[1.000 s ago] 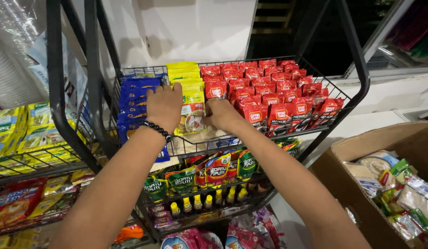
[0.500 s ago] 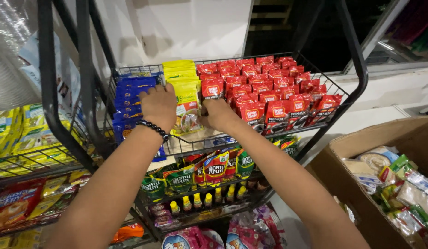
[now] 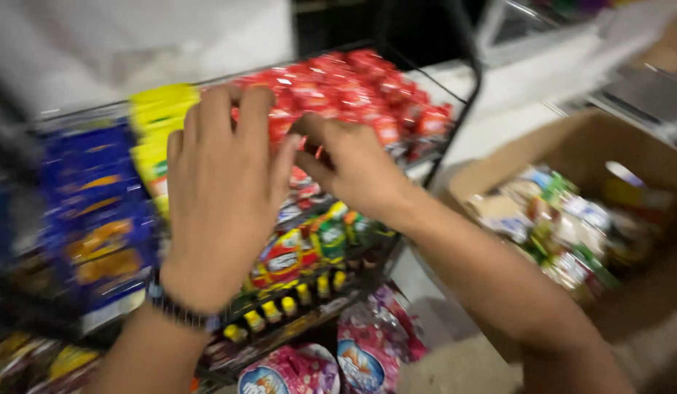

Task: Stocking grocery store shelves with various food items from a cardboard box.

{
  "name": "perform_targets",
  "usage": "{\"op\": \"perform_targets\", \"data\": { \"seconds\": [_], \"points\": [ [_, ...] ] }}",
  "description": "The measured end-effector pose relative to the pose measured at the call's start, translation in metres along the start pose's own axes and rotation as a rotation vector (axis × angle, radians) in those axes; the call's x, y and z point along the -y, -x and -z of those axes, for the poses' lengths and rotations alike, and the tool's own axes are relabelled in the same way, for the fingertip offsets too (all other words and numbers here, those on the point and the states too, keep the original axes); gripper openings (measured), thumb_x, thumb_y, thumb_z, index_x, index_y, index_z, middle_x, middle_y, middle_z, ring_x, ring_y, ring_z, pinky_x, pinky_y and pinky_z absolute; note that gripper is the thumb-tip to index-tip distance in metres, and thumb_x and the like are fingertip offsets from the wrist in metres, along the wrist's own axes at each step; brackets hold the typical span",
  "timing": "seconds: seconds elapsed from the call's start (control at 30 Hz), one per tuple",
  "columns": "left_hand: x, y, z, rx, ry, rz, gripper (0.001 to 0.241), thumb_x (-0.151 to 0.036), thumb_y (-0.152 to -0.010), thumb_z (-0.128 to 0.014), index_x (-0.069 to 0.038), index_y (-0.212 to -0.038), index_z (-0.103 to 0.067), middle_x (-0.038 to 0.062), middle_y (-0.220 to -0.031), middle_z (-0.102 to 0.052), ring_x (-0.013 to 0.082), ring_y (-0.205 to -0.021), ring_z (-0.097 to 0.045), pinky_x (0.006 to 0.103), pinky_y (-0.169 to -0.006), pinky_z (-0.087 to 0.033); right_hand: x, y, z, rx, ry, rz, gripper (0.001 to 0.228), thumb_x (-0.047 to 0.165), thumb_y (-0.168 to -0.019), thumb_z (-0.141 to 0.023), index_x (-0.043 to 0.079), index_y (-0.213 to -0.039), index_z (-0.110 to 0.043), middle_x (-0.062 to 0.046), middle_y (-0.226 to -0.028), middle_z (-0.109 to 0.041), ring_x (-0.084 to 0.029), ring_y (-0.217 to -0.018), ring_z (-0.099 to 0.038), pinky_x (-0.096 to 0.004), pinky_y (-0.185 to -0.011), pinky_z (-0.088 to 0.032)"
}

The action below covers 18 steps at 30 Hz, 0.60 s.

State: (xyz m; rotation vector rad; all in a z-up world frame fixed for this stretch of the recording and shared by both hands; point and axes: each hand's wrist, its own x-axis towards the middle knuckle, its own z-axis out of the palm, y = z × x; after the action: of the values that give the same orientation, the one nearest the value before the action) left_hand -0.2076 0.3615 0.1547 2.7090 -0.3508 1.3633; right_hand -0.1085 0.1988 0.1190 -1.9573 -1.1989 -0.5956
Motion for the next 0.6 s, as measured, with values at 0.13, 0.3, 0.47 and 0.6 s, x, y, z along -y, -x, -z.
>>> {"op": "perform_targets", "data": {
  "seconds": [0.13, 0.3, 0.47, 0.6],
  "points": [
    [-0.071, -0.001, -0.019, -0.054, 0.169, -0.149, 0.036, -0.027, -0.097, -0.069, -0.002, -0.121, -0.058, 0.018, -0.116, -0.056, 0.0361, -0.104, -0.058, 0.0493, -0.085, -0.045, -0.012, 0.056, 0.080, -0.073, 0.150, -0.088, 0.021, 0.010, -0.092, -0.073, 0.001, -0.110, -0.066, -0.013, -0.087, -0.073, -0.022, -0.078, -0.075, -0.034, -0.069, -0.058],
    [-0.142, -0.011, -0.087, 0.139, 0.373, -0.209, 0.032, -0.031, -0.098, -0.068, -0.006, -0.116, -0.061, 0.013, -0.108, -0.058, 0.0324, -0.100, -0.059, 0.0488, -0.084, -0.044, -0.045, 0.115, 0.161, -0.074, 0.185, -0.629, 0.020, 0.020, -0.095, -0.076, 0.005, -0.108, -0.071, -0.009, -0.079, -0.075, -0.012, -0.068, -0.072, -0.031, -0.062, -0.057],
    [-0.217, -0.014, -0.154, 0.261, 0.428, -0.310, 0.027, -0.031, -0.095, -0.068, -0.008, -0.107, -0.062, 0.011, -0.099, -0.060, 0.0300, -0.096, -0.060, 0.0484, -0.082, -0.044, -0.102, 0.186, 0.211, -0.065, 0.241, -0.709, 0.019, 0.017, -0.092, -0.077, 0.004, -0.104, -0.071, -0.009, -0.086, -0.077, -0.013, -0.076, -0.075, -0.031, -0.067, -0.058],
    [-0.267, -0.014, -0.209, 0.428, 0.459, -0.333, 0.024, -0.029, -0.089, -0.068, -0.008, -0.100, -0.065, 0.010, -0.093, -0.065, 0.0300, -0.094, -0.064, 0.0498, -0.083, -0.045, -0.145, 0.232, 0.237, 0.061, 0.326, -0.747, 0.017, 0.015, -0.089, -0.076, 0.004, -0.100, -0.073, -0.012, -0.087, -0.076, -0.023, -0.074, -0.074, -0.035, -0.068, -0.057]
  ]
}}
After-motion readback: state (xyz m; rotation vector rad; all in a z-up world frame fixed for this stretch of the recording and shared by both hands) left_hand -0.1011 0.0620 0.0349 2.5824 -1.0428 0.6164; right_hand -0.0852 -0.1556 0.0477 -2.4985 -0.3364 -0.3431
